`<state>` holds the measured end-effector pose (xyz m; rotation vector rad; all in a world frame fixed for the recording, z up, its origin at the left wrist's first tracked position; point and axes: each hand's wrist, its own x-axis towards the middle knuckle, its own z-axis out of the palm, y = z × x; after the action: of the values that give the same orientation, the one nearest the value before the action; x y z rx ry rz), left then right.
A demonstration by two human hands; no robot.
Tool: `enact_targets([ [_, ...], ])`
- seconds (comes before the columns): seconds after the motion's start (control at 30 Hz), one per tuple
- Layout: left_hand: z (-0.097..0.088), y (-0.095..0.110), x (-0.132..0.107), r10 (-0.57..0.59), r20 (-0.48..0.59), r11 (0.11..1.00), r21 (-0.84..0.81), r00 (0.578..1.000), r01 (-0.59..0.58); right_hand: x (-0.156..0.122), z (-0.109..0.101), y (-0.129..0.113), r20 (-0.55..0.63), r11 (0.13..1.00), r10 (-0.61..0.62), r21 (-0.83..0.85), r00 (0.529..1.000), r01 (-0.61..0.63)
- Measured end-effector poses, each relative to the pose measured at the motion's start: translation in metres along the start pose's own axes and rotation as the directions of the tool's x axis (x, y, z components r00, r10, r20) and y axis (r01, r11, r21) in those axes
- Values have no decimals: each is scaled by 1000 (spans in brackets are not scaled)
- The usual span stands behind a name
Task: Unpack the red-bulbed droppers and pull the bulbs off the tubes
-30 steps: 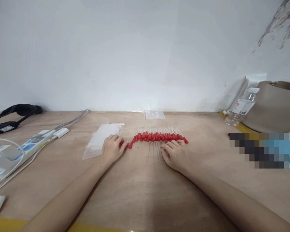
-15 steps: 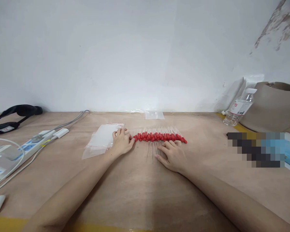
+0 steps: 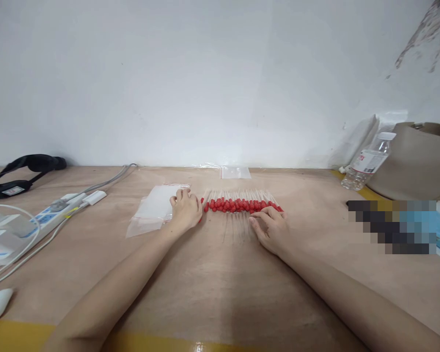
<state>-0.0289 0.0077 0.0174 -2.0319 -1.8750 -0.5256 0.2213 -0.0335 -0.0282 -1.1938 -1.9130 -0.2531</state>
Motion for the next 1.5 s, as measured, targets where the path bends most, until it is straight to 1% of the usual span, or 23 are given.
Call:
enact_targets([
  [0.07, -7, 2, -8, 89, -119, 996, -1, 989, -90, 0, -1, 2, -53, 1000, 8, 7, 999, -7],
  [0.1, -9, 4, -13, 152, -149, 988, -15, 977, -156, 1, -2, 2, -88, 1000, 5, 6, 996, -5],
  [0.13, -10, 6, -19, 228, -155, 971, -40, 961, -237, 1, -2, 2, -120, 1000, -2, 2, 993, 2],
  [0.2, -9, 11, -32, 387, -120, 911, -105, 914, -399, 2, -4, -1, -146, 999, -51, -12, 988, 50],
  [0.23, -7, 13, -38, 448, -100, 878, -136, 888, -458, 3, -5, -3, -131, 995, -98, -20, 986, 97],
  [0.3, -2, 18, -49, 509, -92, 837, -180, 856, -517, 3, -6, -6, -61, 976, -219, -20, 974, 219],
  [0.37, 2, 22, -55, 514, -110, 826, -204, 851, -525, 3, -5, -9, 6, 948, -319, 2, 948, 319],
  [0.43, 5, 24, -58, 516, -134, 815, -227, 846, -533, 2, -3, -12, 39, 935, -355, 19, 934, 354],
  [0.57, 5, 25, -57, 518, -161, 793, -278, 840, -542, 2, -1, -15, 94, 929, -370, 15, 924, 370],
  [0.63, 3, 25, -55, 532, -150, 776, -308, 834, -550, 2, 0, -17, 130, 928, -372, 17, 919, 373],
  [0.77, 0, 28, -52, 603, -126, 724, -329, 788, -606, 2, 0, -22, 191, 940, -339, 44, 921, 337],
  [0.83, -1, 29, -51, 617, -133, 713, -323, 776, -622, 1, 1, -23, 201, 942, -334, 60, 921, 329],
  [0.93, -2, 31, -50, 639, -132, 701, -304, 757, -645, 0, 2, -24, 195, 941, -338, 64, 921, 332],
  [1.03, -5, 31, -50, 671, -102, 686, -290, 734, -668, 0, 2, -25, 171, 942, -336, 68, 926, 329],
  [1.13, -7, 32, -48, 687, -64, 677, -304, 723, -670, 0, 1, -26, 145, 934, -357, 76, 923, 349],
  [1.23, -6, 31, -48, 698, -48, 661, -339, 714, -669, 0, -1, -25, 108, 914, -407, 55, 907, 403],
  [1.37, -4, 29, -48, 704, -42, 643, -385, 709, -662, -2, -3, -23, 54, 883, -467, -15, 883, 468],
  [1.5, -3, 27, -49, 703, -36, 638, -409, 710, -652, -4, -5, -21, 42, 863, -499, -64, 865, 501],
])
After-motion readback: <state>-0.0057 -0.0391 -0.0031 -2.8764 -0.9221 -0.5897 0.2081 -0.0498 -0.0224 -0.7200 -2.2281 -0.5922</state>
